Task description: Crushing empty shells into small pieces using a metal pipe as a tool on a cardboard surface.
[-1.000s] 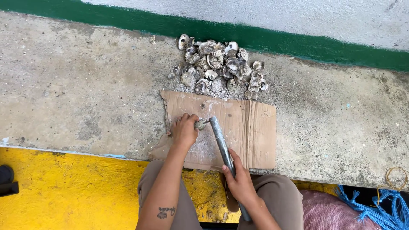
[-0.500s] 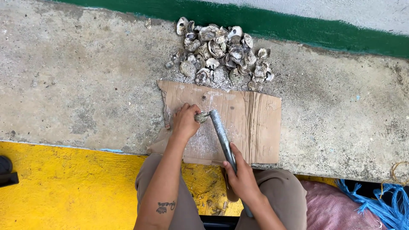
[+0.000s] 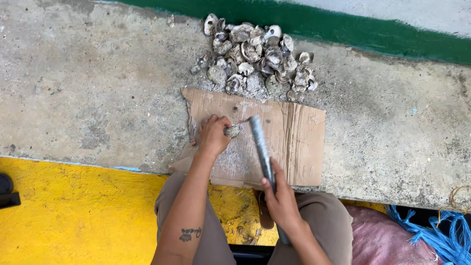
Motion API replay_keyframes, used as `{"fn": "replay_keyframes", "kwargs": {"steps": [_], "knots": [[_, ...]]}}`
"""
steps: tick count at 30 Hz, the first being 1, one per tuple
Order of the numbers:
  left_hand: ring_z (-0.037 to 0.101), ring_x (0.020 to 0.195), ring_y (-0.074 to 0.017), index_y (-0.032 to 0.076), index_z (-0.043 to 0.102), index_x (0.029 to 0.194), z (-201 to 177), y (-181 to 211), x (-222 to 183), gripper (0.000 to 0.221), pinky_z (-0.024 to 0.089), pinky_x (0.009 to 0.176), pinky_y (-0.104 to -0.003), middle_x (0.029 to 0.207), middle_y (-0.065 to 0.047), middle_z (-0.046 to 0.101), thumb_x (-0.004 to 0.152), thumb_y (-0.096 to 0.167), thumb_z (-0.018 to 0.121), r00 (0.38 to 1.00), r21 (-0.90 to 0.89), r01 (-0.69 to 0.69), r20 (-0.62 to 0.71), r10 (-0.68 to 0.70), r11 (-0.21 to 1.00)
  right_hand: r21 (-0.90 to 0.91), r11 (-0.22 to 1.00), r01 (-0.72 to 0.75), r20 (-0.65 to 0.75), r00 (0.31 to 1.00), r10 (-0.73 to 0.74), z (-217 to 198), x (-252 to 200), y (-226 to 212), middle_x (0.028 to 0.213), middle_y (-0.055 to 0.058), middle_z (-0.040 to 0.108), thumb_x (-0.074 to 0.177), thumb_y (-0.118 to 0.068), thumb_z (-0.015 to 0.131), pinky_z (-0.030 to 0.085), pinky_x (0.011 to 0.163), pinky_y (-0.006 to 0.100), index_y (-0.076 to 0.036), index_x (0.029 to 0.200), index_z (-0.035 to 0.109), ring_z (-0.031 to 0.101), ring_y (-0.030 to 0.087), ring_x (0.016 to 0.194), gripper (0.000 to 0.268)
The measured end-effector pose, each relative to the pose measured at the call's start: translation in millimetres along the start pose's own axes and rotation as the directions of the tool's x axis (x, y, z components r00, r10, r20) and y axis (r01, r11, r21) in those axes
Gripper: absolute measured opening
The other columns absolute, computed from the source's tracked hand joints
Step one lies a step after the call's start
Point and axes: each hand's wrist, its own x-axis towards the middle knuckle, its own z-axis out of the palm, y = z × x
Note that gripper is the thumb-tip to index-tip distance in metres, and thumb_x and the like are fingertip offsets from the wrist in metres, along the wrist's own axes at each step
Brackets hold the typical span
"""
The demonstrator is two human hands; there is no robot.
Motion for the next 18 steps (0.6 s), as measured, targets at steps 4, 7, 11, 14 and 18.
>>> {"fn": "replay_keyframes", "kwargs": {"steps": [4,7,11,14,18], "knots": [[0.055,0.118,-0.0352,0.019,0.071,0.103,-2.0,1.9,3.6,0.037,0.038,0.105,-0.051,0.116,-0.007,0.062,0.070,0.006,0.082,1.000,-0.017,0.007,0.007,-0.007,1.000,0.055,0.987,0.149,-0.193,0.972,-0.136,4.6,0.8,10.7,0.082,0.015,0.069,0.101,-0.031,0.051,0.054,0.059,0.040,-0.011,0.155,0.027,0.069,0.022,0.067,0.062],[0.055,0.119,-0.0345,0.020,0.071,0.102,2.2,0.1,0.3,0.035,0.037,0.107,-0.050,0.116,-0.006,0.062,0.071,0.008,0.083,0.999,0.000,0.023,0.030,-0.023,1.000,-0.019,1.000,-0.002,-0.035,0.999,0.001,10.1,5.4,21.0,0.079,0.014,0.070,0.101,-0.030,0.047,0.051,0.057,0.042,-0.016,0.163,0.024,0.068,0.025,0.063,0.067],[0.054,0.121,-0.0343,0.020,0.072,0.104,-1.3,1.8,2.2,0.036,0.037,0.109,-0.049,0.117,-0.006,0.062,0.071,0.008,0.083,1.000,0.018,0.006,0.016,-0.007,1.000,-0.047,0.981,0.186,-0.016,0.982,-0.187,7.0,5.1,17.5,0.083,0.015,0.069,0.103,-0.027,0.053,0.052,0.062,0.041,-0.011,0.156,0.031,0.068,0.023,0.069,0.059],[0.054,0.121,-0.0336,0.020,0.071,0.104,-1.7,0.1,0.9,0.038,0.036,0.110,-0.049,0.118,-0.005,0.061,0.070,0.008,0.084,0.999,0.021,0.024,0.034,-0.025,0.999,-0.027,0.997,0.077,-0.076,0.994,-0.078,3.5,-3.5,8.4,0.078,0.013,0.069,0.101,-0.026,0.053,0.051,0.057,0.042,-0.012,0.156,0.031,0.067,0.023,0.064,0.060],[0.053,0.122,-0.0333,0.020,0.071,0.105,-2.4,2.6,1.3,0.039,0.037,0.109,-0.048,0.118,-0.004,0.062,0.070,0.009,0.085,0.998,0.002,0.041,0.051,-0.041,0.999,0.016,0.997,0.071,-0.164,0.984,-0.067,7.2,-2.8,10.4,0.082,0.015,0.070,0.101,-0.024,0.052,0.053,0.060,0.043,-0.010,0.156,0.027,0.070,0.025,0.068,0.063]]}}
